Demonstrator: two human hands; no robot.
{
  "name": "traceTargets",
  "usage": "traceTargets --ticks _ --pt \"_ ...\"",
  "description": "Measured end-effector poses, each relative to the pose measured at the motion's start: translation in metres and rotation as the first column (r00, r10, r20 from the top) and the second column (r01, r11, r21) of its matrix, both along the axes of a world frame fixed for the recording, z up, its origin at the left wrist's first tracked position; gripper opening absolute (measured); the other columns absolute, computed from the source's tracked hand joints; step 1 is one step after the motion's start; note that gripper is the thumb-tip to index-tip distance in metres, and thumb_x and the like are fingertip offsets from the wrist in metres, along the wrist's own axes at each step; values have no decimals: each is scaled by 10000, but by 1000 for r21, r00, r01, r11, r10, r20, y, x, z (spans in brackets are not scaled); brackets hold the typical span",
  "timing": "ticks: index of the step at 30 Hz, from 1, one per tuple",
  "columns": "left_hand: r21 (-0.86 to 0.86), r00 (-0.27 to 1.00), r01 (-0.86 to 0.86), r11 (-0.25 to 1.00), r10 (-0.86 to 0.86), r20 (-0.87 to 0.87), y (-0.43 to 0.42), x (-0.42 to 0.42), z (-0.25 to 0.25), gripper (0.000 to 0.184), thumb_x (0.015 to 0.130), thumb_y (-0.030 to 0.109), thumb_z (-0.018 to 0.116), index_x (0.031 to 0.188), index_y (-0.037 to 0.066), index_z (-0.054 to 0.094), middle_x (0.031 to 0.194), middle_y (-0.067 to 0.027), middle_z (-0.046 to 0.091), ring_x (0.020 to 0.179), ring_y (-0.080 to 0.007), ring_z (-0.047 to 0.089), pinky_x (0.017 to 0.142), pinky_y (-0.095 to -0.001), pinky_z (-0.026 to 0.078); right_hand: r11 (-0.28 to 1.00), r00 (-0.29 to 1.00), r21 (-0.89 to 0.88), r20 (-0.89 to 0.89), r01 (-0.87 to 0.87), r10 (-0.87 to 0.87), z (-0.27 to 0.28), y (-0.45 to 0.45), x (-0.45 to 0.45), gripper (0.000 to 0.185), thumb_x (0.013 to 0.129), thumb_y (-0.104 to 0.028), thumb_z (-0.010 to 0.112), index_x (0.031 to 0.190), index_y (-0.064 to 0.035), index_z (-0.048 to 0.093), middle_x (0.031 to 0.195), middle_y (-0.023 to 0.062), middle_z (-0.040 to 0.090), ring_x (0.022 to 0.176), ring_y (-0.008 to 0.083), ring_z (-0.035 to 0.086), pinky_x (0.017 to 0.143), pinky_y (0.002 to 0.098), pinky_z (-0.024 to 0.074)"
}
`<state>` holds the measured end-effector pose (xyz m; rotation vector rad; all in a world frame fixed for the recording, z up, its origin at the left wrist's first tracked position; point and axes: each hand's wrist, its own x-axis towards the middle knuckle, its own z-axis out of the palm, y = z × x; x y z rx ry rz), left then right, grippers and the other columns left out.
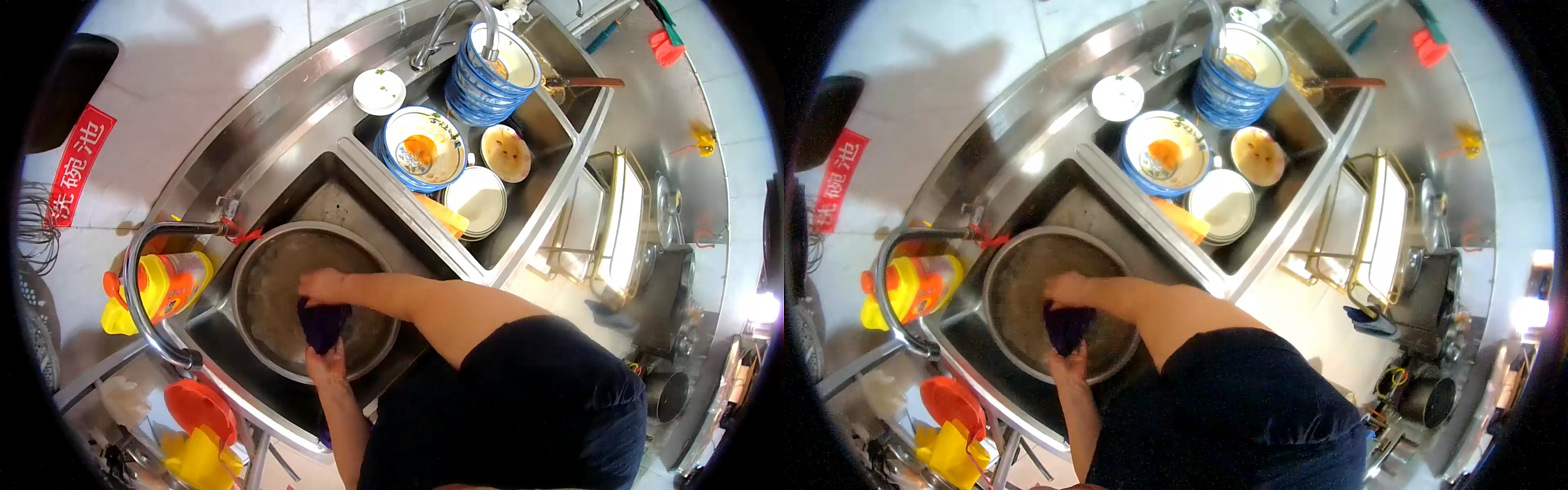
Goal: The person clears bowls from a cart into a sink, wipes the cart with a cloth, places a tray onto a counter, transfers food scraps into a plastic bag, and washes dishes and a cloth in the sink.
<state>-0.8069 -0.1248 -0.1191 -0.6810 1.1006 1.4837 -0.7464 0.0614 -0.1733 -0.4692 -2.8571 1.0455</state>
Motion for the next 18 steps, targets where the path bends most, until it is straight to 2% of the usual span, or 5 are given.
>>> traceTargets --ticks 2,5,8,10,18 --pt "-149 1000 -19 989 17 -16 -6 -2 3 543 872 185 467 1382 187 281 1460 -127 183 1245 -390 343 996 -576 312 877 875 90 68 473 -479 -14 2 -4 285 745 -259 650 955 -70 622 933 122 593 785 298 615 603 396 518" --pt "-180 997 -41 983 52 55 -6 -2 12 647 858 168 478 1418 279 174 1490 -123 17 1273 -458 249 990 -637 257 990 882 61 464 -128 85 -12 -16 1 316 728 -216 659 1009 -73 638 953 139 623 845 315 614 674 397 516" --pt "-144 996 -7 990 21 91 -3 -3 12 671 870 231 489 1426 306 121 1480 -127 35 1277 -471 225 991 -641 250 989 924 -61 368 133 -102 -28 -13 31 317 718 -216 659 996 -65 649 906 143 641 875 348 608 736 411 503" --pt "-198 996 1 980 16 83 18 2 32 514 862 296 499 1319 192 286 1401 -166 213 1256 -434 301 966 -625 310 877 886 -211 283 432 -369 -21 -35 32 301 740 -257 648 962 -53 651 1016 159 596 964 347 564 827 413 463" --pt "401 959 171 900 -58 -279 -10 7 -20 375 882 421 433 1081 118 525 1102 -114 549 1004 -262 542 854 -429 450 823 937 -556 -215 115 -277 130 -102 38 306 801 -307 612 908 -20 609 1090 161 516 1018 325 514 868 385 423"
